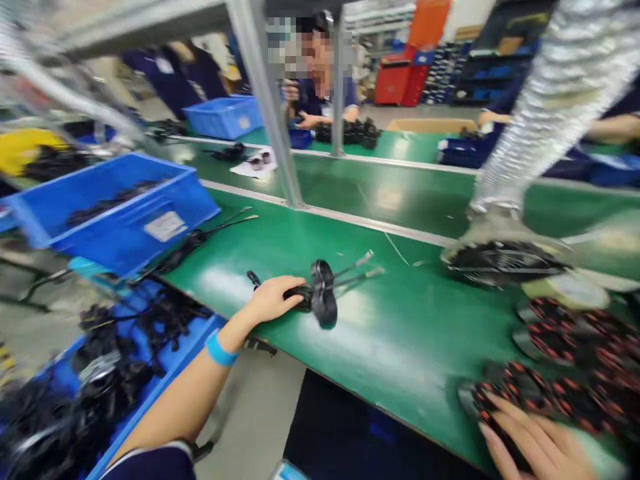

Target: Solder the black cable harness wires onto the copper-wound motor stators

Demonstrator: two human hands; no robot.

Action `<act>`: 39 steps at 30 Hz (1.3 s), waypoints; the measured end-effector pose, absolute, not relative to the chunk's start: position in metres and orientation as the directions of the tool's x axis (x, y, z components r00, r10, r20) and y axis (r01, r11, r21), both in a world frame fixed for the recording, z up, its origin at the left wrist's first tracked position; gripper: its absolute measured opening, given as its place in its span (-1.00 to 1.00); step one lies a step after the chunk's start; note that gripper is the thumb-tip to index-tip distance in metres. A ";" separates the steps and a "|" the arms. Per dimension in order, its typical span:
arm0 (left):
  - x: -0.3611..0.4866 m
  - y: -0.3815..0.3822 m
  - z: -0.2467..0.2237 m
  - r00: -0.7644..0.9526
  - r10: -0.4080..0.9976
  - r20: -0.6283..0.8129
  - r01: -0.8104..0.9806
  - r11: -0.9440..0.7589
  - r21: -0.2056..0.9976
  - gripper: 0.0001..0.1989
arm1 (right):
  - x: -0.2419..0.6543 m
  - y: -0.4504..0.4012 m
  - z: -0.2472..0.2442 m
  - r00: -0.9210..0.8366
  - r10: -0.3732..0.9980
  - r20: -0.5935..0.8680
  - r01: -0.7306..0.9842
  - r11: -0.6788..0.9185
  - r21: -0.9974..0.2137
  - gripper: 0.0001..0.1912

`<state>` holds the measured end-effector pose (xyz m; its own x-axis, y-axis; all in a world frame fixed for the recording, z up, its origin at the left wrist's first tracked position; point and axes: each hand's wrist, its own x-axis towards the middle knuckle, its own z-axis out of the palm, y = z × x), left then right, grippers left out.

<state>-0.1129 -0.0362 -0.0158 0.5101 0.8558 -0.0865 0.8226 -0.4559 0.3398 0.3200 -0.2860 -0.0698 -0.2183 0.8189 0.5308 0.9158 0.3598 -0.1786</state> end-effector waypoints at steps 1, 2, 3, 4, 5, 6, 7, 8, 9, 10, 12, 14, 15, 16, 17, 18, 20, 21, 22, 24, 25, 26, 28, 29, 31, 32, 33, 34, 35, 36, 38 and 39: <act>-0.103 -0.045 -0.015 0.610 0.786 -0.104 0.763 -0.546 0.347 -0.62 | 0.317 -0.290 -0.066 -0.213 0.836 0.506 0.930 0.332 -0.157 -0.82; -0.092 -0.052 -0.015 0.701 0.704 -0.113 0.693 -0.637 0.337 -0.62 | 0.313 -0.293 -0.062 -0.196 0.848 0.492 0.940 0.305 -0.150 -0.82; -0.081 -0.057 -0.014 0.772 0.623 -0.123 0.625 -0.710 0.325 -0.63 | 0.309 -0.294 -0.060 -0.164 0.843 0.512 0.944 0.285 -0.166 -0.82; -0.070 -0.060 -0.012 0.827 0.546 -0.131 0.557 -0.770 0.310 -0.63 | 0.306 -0.295 -0.058 -0.130 0.856 0.500 0.952 0.249 -0.180 -0.82; -0.058 -0.062 -0.011 0.867 0.477 -0.140 0.497 -0.815 0.298 -0.64 | 0.304 -0.295 -0.057 -0.103 0.863 0.495 0.952 0.230 -0.202 -0.80; -0.047 -0.064 -0.010 0.893 0.422 -0.153 0.449 -0.844 0.294 -0.64 | 0.303 -0.295 -0.057 -0.077 0.872 0.483 0.951 0.210 -0.227 -0.79; -0.035 -0.065 -0.009 0.910 0.381 -0.164 0.414 -0.862 0.294 -0.65 | 0.304 -0.296 -0.057 -0.058 0.884 0.464 0.949 0.193 -0.250 -0.78; -0.024 -0.065 -0.009 0.918 0.357 -0.172 0.394 -0.871 0.295 -0.65 | 0.306 -0.296 -0.057 -0.043 0.892 0.451 0.945 0.182 -0.271 -0.78; -0.013 -0.066 -0.009 0.920 0.350 -0.177 0.389 -0.873 0.295 -0.65 | 0.310 -0.295 -0.057 -0.032 0.896 0.443 0.942 0.175 -0.286 -0.78; -0.003 -0.068 -0.009 0.915 0.360 -0.181 0.400 -0.869 0.293 -0.64 | 0.315 -0.294 -0.056 -0.027 0.897 0.441 0.940 0.174 -0.295 -0.77; 0.016 -0.071 -0.011 0.894 0.414 -0.171 0.447 -0.850 0.278 -0.64 | 0.328 -0.290 -0.055 -0.032 0.891 0.453 0.936 0.186 -0.300 -0.77; 0.032 -0.077 -0.012 0.878 0.453 -0.156 0.479 -0.836 0.268 -0.64 | 0.340 -0.286 -0.053 -0.054 0.891 0.451 0.933 0.206 -0.297 -0.76; 0.038 -0.079 -0.012 0.877 0.454 -0.154 0.480 -0.835 0.271 -0.64 | 0.345 -0.283 -0.052 -0.067 0.896 0.440 0.931 0.214 -0.295 -0.76; 0.043 -0.080 -0.010 0.884 0.439 -0.158 0.467 -0.837 0.285 -0.64 | 0.349 -0.281 -0.052 -0.077 0.901 0.427 0.930 0.220 -0.296 -0.75; 0.047 -0.079 -0.007 0.897 0.409 -0.167 0.441 -0.840 0.314 -0.64 | 0.352 -0.280 -0.051 -0.085 0.906 0.414 0.928 0.223 -0.298 -0.74; 0.050 -0.076 -0.002 0.913 0.368 -0.177 0.408 -0.838 0.362 -0.63 | 0.355 -0.278 -0.052 -0.091 0.911 0.402 0.925 0.227 -0.303 -0.74; 0.056 -0.063 0.009 0.938 0.303 -0.168 0.346 -0.806 0.479 -0.62 | 0.358 -0.276 -0.052 -0.103 0.914 0.392 0.915 0.241 -0.322 -0.73; 0.060 -0.053 0.014 0.941 0.308 -0.140 0.334 -0.786 0.520 -0.62 | 0.358 -0.275 -0.052 -0.106 0.915 0.390 0.908 0.248 -0.337 -0.73; 0.067 -0.041 0.018 0.932 0.348 -0.101 0.346 -0.772 0.534 -0.62 | 0.358 -0.275 -0.051 -0.104 0.915 0.389 0.898 0.254 -0.358 -0.73; 0.086 -0.016 0.020 0.861 0.508 -0.021 0.456 -0.754 0.472 -0.64 | 0.356 -0.277 -0.046 -0.078 0.917 0.390 0.868 0.255 -0.426 -0.72; 0.099 -0.003 0.019 0.806 0.592 0.011 0.534 -0.735 0.417 -0.63 | 0.354 -0.279 -0.043 -0.044 0.917 0.397 0.846 0.246 -0.473 -0.72; 0.113 0.008 0.015 0.752 0.659 0.028 0.607 -0.707 0.363 -0.61 | 0.353 -0.282 -0.039 0.019 0.909 0.416 0.821 0.223 -0.526 -0.74; 0.143 0.026 0.005 0.694 0.719 0.028 0.679 -0.668 0.305 -0.61 | 0.354 -0.289 -0.030 0.298 0.830 0.472 0.747 0.105 -0.657 -0.81; 0.157 0.032 0.000 0.687 0.726 0.017 0.692 -0.661 0.290 -0.64 | 0.357 -0.293 -0.026 0.499 0.734 0.461 0.645 0.041 -0.763 -0.85; 0.176 0.038 -0.008 0.698 0.716 -0.007 0.690 -0.670 0.273 -0.73 | 0.369 -0.299 -0.020 0.809 0.524 0.266 0.303 0.017 -0.953 -0.84; 0.182 0.039 -0.010 0.709 0.705 -0.016 0.682 -0.680 0.269 -0.75 | 0.378 -0.301 -0.017 0.869 0.475 0.138 0.131 0.047 -0.990 -0.79; 0.184 0.038 -0.010 0.726 0.687 -0.023 0.666 -0.695 0.270 -0.76 | 0.389 -0.303 -0.015 0.877 0.480 0.036 -0.002 0.079 -0.997 -0.74; 0.184 0.036 -0.008 0.746 0.666 -0.029 0.646 -0.712 0.277 -0.76 | 0.402 -0.304 -0.013 0.863 0.505 -0.010 -0.066 0.094 -0.993 -0.73; 0.181 0.032 -0.005 0.767 0.641 -0.035 0.622 -0.728 0.289 -0.77 | 0.416 -0.305 -0.011 0.856 0.517 -0.014 -0.077 0.100 -0.992 -0.75; 0.176 0.027 -0.001 0.788 0.614 -0.043 0.595 -0.742 0.307 -0.76 | 0.432 -0.306 -0.009 0.860 0.510 0.005 -0.057 0.105 -0.993 -0.78; 0.164 0.012 0.009 0.826 0.559 -0.069 0.544 -0.758 0.361 -0.74 | 0.467 -0.303 -0.007 0.879 0.473 0.057 -0.006 0.131 -0.991 -0.76; 0.158 0.003 0.014 0.839 0.537 -0.083 0.523 -0.757 0.392 -0.73 | 0.486 -0.299 -0.006 0.885 0.456 0.089 0.030 0.136 -0.990 -0.72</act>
